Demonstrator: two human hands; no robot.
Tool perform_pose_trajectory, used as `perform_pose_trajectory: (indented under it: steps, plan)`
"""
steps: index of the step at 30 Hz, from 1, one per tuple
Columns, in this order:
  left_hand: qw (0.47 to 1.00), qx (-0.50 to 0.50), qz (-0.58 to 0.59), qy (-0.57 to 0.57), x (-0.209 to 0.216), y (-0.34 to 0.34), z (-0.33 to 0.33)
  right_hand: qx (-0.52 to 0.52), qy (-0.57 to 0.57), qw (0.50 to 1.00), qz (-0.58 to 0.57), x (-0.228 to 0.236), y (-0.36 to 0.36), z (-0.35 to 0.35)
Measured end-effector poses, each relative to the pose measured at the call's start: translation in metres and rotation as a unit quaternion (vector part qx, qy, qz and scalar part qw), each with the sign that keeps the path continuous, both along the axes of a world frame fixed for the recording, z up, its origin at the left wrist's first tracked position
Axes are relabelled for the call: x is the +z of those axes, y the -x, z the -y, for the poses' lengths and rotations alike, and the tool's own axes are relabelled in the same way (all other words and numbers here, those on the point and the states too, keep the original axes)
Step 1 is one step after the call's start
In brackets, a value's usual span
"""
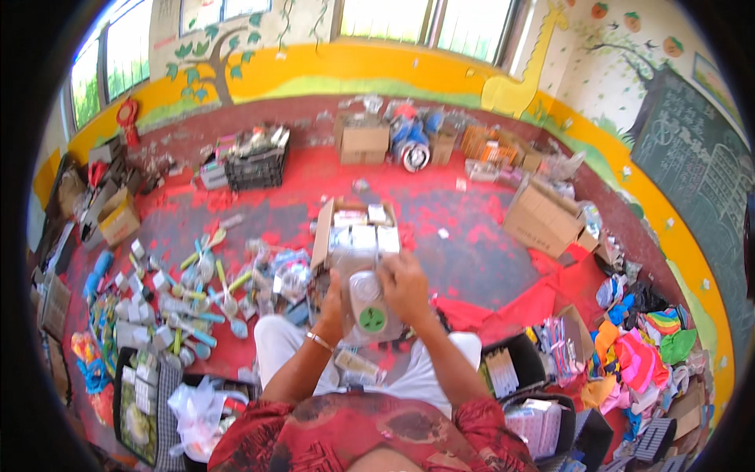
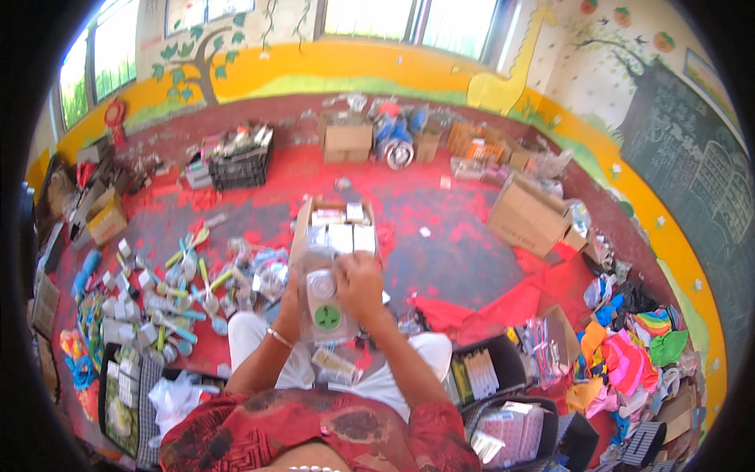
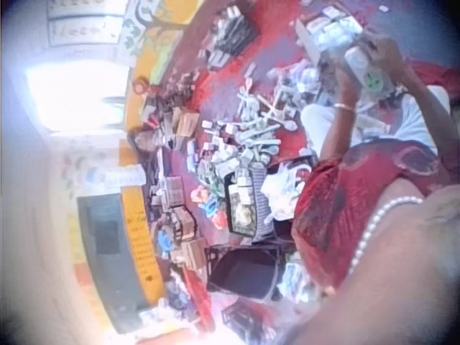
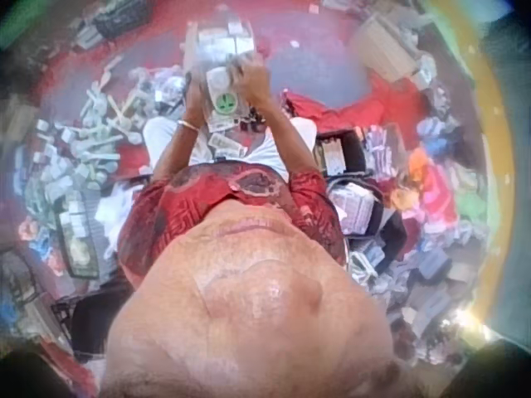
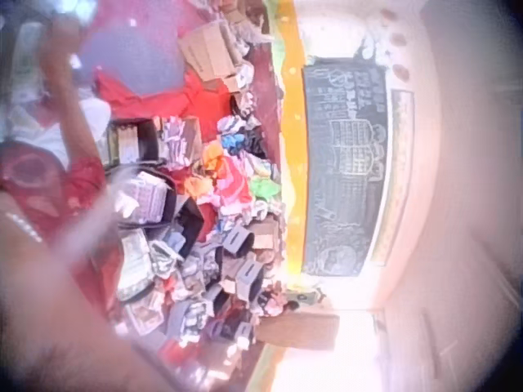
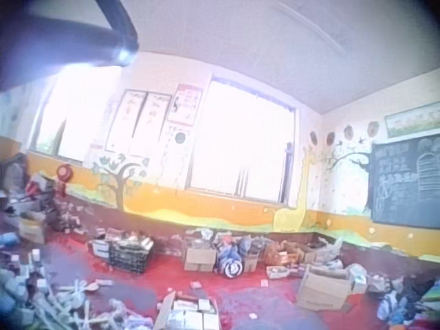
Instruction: The person sits on the floor and wipes a packaged power strip with a cloth. They then pick up several cables, inspect them, and place them into a plastic bag.
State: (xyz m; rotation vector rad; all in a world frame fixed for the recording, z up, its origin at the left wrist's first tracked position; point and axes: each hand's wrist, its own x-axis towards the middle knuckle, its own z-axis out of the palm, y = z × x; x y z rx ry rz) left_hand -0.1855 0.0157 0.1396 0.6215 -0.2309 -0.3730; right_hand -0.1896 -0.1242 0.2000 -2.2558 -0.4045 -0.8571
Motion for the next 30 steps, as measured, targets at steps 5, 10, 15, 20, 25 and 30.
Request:
perform_pose_trajectory:
  steps: [5,10,15,20,25,30]
  plan:
    - [0.999,-0.030,-0.017,-0.012,-0.007,-0.013,-0.011,0.106,0.064,0.985,0.117,-0.012,0.039,-0.015]
    - [0.992,-0.103,-0.019,-0.067,-0.015,0.006,0.013,-0.008,0.080,0.992,0.095,-0.007,0.001,0.012]
    - [0.999,-0.028,0.007,0.025,0.000,-0.002,-0.004,-0.095,-0.250,0.937,-0.225,-0.030,-0.010,0.067]
    - [0.993,0.078,-0.042,0.074,0.017,-0.019,-0.006,0.214,-0.512,0.728,-0.402,-0.068,0.028,0.051]
    - [0.995,0.092,0.018,0.046,0.017,-0.012,0.014,0.204,-0.552,0.693,-0.415,-0.066,0.034,0.024]
    - [0.994,0.027,0.052,0.093,0.011,-0.010,0.015,0.262,-0.447,0.776,-0.360,-0.060,0.034,0.029]
